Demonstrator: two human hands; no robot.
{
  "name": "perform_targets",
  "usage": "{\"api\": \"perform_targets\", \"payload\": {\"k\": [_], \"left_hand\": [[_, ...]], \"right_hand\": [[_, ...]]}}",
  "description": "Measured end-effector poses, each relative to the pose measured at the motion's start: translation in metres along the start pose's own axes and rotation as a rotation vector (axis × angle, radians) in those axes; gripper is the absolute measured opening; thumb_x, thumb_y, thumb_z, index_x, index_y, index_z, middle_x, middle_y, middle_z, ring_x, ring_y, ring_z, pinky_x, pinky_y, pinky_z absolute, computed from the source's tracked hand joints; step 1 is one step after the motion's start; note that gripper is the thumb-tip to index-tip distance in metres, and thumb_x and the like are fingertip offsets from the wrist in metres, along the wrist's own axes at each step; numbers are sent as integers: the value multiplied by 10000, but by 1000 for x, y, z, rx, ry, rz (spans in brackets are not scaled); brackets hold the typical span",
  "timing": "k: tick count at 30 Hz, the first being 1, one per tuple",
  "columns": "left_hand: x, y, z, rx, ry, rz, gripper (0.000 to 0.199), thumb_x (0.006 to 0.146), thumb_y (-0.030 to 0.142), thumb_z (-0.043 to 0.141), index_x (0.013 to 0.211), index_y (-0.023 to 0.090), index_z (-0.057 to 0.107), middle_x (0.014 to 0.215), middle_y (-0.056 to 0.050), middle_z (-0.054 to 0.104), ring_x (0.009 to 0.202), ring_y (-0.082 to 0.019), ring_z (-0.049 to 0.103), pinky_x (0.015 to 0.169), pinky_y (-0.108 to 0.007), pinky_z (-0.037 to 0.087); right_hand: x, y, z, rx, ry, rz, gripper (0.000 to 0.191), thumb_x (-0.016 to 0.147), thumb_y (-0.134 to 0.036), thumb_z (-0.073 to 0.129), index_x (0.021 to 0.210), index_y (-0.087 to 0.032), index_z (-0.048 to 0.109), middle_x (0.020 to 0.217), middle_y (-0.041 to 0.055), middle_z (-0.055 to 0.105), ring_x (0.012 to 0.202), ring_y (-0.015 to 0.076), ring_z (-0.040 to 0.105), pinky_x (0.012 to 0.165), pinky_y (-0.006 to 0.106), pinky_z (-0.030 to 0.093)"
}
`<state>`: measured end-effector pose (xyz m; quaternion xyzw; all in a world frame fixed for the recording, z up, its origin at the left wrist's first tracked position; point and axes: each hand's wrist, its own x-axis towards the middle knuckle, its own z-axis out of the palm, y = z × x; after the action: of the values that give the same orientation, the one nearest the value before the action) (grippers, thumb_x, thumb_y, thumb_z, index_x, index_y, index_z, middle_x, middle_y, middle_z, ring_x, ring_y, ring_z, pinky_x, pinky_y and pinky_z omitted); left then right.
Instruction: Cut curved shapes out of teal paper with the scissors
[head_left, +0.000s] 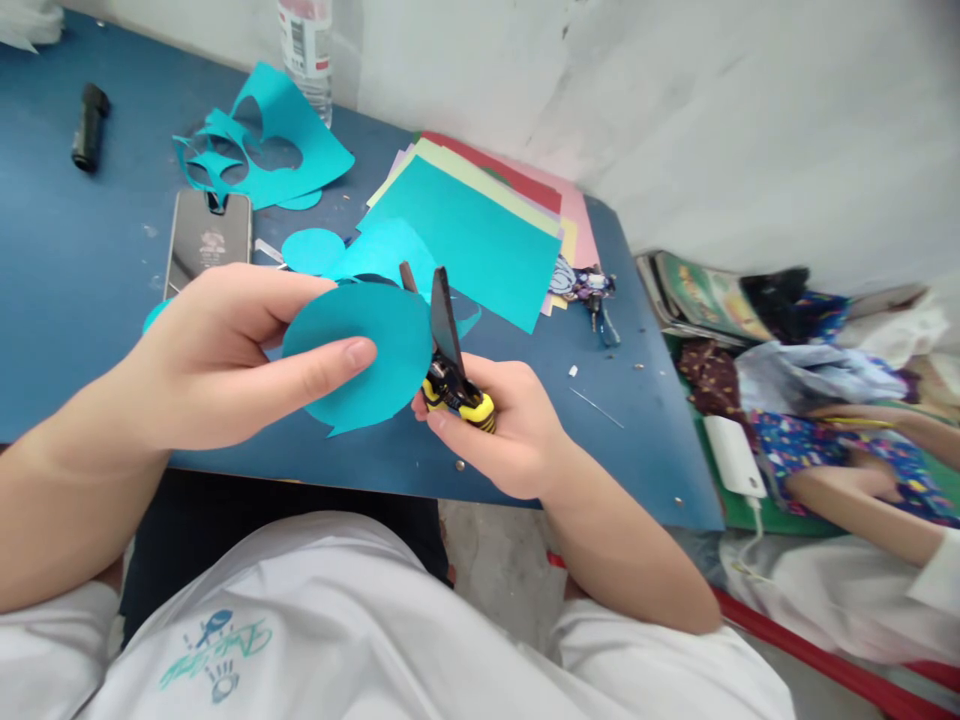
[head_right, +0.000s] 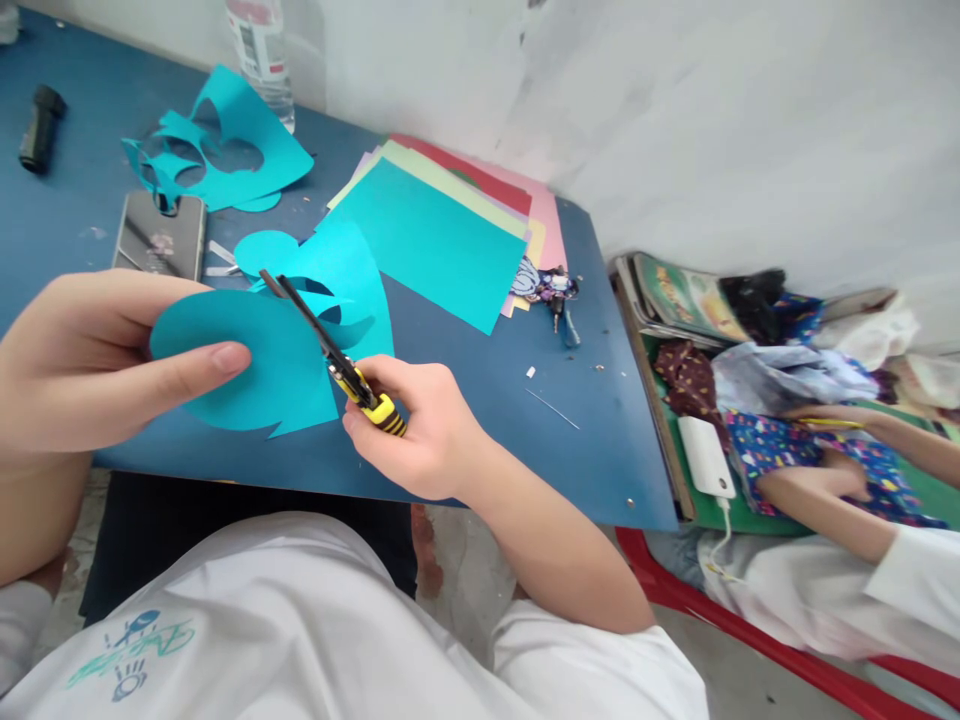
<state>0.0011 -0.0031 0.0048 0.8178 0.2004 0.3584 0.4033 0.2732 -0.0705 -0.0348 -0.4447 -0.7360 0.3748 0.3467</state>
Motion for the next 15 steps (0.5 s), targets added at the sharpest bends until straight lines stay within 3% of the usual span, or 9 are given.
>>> {"api": "perform_targets", "payload": {"k": [15], "left_hand": [[-2,2,3,43,0,-4,314,1071,171,670,784,243,563,695,47,583,615,-120,475,537,-249,462]], "right_hand": [[0,-2,-2,-25,-20,50,77,944,-281,730,961,-207,720,806,18,749,656,153,593,676,314,508]]}}
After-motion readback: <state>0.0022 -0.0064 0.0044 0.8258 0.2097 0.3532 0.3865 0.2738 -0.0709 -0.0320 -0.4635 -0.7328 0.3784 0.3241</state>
